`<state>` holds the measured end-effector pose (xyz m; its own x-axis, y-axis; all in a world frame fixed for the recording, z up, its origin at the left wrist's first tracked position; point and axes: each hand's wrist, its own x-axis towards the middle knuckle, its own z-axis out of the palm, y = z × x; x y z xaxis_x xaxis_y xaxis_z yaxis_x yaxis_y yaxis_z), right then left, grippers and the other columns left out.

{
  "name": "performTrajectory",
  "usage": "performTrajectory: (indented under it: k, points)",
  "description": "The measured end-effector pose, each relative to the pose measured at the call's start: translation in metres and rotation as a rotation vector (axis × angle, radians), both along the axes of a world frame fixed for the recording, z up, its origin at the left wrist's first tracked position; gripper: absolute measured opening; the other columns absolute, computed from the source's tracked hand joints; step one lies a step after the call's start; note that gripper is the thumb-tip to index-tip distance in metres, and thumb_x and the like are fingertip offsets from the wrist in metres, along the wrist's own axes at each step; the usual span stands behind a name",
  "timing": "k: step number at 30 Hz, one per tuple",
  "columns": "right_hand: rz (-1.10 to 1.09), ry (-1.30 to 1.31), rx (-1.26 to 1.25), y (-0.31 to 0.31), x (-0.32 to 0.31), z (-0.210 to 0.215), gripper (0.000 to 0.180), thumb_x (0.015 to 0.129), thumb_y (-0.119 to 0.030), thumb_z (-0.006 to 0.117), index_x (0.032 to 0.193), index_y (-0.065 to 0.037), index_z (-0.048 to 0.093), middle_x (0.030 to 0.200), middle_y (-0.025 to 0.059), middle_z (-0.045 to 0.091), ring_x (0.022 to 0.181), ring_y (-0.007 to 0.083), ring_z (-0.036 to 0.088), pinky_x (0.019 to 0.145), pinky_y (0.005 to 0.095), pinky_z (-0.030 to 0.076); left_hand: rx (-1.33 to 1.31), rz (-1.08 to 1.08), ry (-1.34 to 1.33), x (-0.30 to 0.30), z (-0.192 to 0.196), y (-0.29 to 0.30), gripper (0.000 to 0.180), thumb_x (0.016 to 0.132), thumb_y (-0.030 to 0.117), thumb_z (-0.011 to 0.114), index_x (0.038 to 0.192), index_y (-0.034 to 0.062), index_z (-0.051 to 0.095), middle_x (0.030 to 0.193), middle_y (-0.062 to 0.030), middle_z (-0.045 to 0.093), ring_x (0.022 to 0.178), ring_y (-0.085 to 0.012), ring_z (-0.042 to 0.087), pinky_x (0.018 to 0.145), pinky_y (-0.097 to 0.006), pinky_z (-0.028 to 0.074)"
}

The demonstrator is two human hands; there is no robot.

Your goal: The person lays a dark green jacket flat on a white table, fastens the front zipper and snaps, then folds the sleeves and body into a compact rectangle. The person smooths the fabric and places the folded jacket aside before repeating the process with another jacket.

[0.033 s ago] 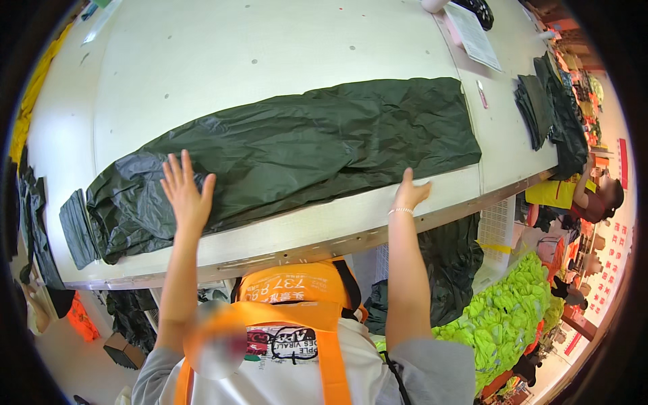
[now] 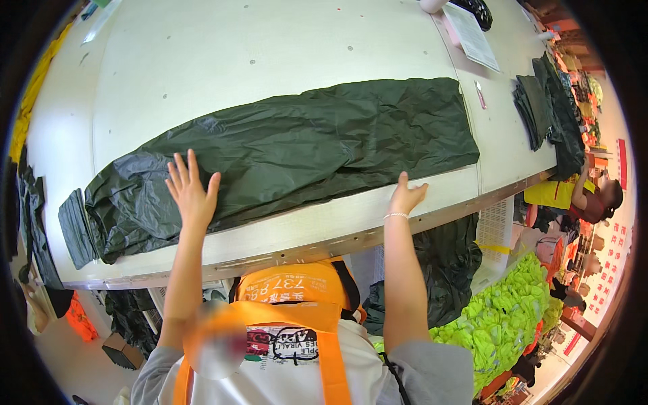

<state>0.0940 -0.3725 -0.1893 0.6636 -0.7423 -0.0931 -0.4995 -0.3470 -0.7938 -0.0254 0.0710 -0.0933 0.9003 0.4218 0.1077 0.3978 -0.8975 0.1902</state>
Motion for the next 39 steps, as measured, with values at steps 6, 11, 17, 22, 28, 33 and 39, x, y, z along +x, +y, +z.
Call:
performTrajectory:
  k: [6,11,17,22,28,33,39]
  points:
    - [0.050,-0.272,0.958,0.045,0.027,0.043,0.049,0.081,-0.025,0.070,0.121,-0.001,0.054,0.121,0.0112,0.058,0.106,0.0224,0.055,0.092,0.0390,0.044,0.007,0.139,0.033,0.007,-0.046,-0.025,0.078,0.081,0.055,0.057,0.143,0.0171,0.030,0.152,-0.0171,0.016,0.140,-0.0374,0.011,0.108,-0.057,0.009]
    - [0.158,-0.444,1.436,0.045,0.057,0.076,0.060,0.086,-0.038,0.059,0.133,-0.005,0.044,0.140,0.0110,0.042,0.128,0.0309,0.038,0.109,0.0487,0.027,-0.051,0.199,0.016,0.022,-0.032,-0.031,0.077,0.076,0.045,0.063,0.140,0.0126,0.034,0.150,-0.0201,0.017,0.140,-0.0367,0.012,0.108,-0.058,0.009]
    - [0.174,-0.360,1.173,0.048,0.095,0.056,0.048,0.086,-0.029,0.052,0.123,0.001,0.053,0.131,0.0140,0.050,0.118,0.0327,0.048,0.102,0.0440,0.036,-0.137,0.050,-0.179,0.026,-0.050,-0.047,0.065,0.082,0.042,0.052,0.140,0.0167,0.037,0.150,-0.0139,0.022,0.138,-0.0367,0.017,0.108,-0.057,0.012]
    - [0.622,-0.713,0.755,0.158,0.076,0.190,0.052,0.087,-0.032,0.046,0.119,0.009,0.052,0.126,0.0221,0.051,0.112,0.0371,0.052,0.096,0.0515,0.040,-0.220,0.073,-0.244,0.015,-0.051,-0.044,0.066,0.085,0.045,0.049,0.142,0.0167,0.032,0.150,-0.0132,0.022,0.138,-0.0355,0.016,0.109,-0.056,0.010]
    - [1.707,-0.640,1.032,0.423,-0.002,0.280,0.035,0.089,-0.019,0.043,0.113,0.004,0.054,0.113,0.0212,0.057,0.108,0.0341,0.054,0.098,0.0452,0.040,-0.632,0.072,-0.659,0.000,-0.055,-0.030,0.065,0.087,0.035,0.054,0.141,0.0074,0.030,0.147,-0.0124,0.025,0.135,-0.0295,0.025,0.111,-0.047,0.016]
    - [2.184,-0.297,0.315,0.641,-0.156,0.178,0.061,0.086,-0.037,0.059,0.130,0.001,0.044,0.129,0.0287,0.046,0.122,0.0357,0.045,0.102,0.0365,0.035,-1.140,0.166,-0.843,-0.001,-0.083,-0.035,0.056,0.090,0.033,0.050,0.136,0.0068,0.035,0.141,-0.0107,0.033,0.130,-0.0271,0.031,0.109,-0.044,0.021]
    - [2.609,-0.147,0.330,0.637,-0.143,0.158,0.040,0.087,-0.027,0.063,0.119,-0.003,0.059,0.113,0.0128,0.063,0.097,0.0169,0.063,0.085,0.0267,0.048,-1.734,0.327,-1.152,-0.016,-0.108,-0.027,0.046,0.093,0.031,0.047,0.131,0.0060,0.041,0.133,-0.0085,0.042,0.123,-0.0242,0.039,0.107,-0.040,0.026]
